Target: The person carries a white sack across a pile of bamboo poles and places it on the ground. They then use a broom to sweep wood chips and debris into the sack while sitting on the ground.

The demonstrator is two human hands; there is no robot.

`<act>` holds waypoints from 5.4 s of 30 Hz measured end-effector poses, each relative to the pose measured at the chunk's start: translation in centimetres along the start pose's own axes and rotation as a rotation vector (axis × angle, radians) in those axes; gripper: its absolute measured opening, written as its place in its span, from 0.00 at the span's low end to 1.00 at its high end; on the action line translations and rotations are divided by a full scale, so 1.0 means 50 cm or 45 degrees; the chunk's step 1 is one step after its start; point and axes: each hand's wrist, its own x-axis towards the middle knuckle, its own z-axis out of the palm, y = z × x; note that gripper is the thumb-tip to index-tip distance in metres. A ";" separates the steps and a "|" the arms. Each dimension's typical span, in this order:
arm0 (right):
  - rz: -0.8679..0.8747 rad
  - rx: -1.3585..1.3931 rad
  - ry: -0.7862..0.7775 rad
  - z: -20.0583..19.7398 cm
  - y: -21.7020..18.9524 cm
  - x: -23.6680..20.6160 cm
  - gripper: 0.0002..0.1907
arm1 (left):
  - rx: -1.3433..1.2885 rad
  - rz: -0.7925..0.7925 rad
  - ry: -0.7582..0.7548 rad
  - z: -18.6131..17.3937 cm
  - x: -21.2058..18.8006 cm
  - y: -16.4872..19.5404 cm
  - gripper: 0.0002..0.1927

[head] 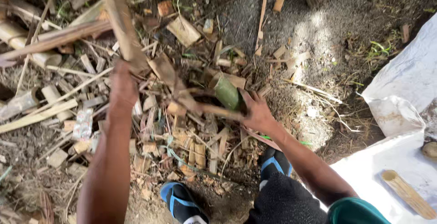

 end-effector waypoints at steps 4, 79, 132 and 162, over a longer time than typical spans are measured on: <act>0.008 -0.131 0.031 0.010 -0.024 0.030 0.53 | 0.139 0.212 -0.167 -0.062 -0.055 0.008 0.27; 1.228 1.659 1.735 -0.096 0.152 -0.750 0.25 | 1.844 0.447 -1.165 0.434 -0.299 -0.170 0.35; 0.800 1.788 0.307 0.322 -0.242 -0.239 0.44 | 0.187 -0.156 -0.392 0.024 -0.319 -0.576 0.49; 1.357 1.938 2.454 -0.092 0.082 -0.927 0.16 | 0.656 1.162 -1.729 0.679 -0.765 -0.298 0.30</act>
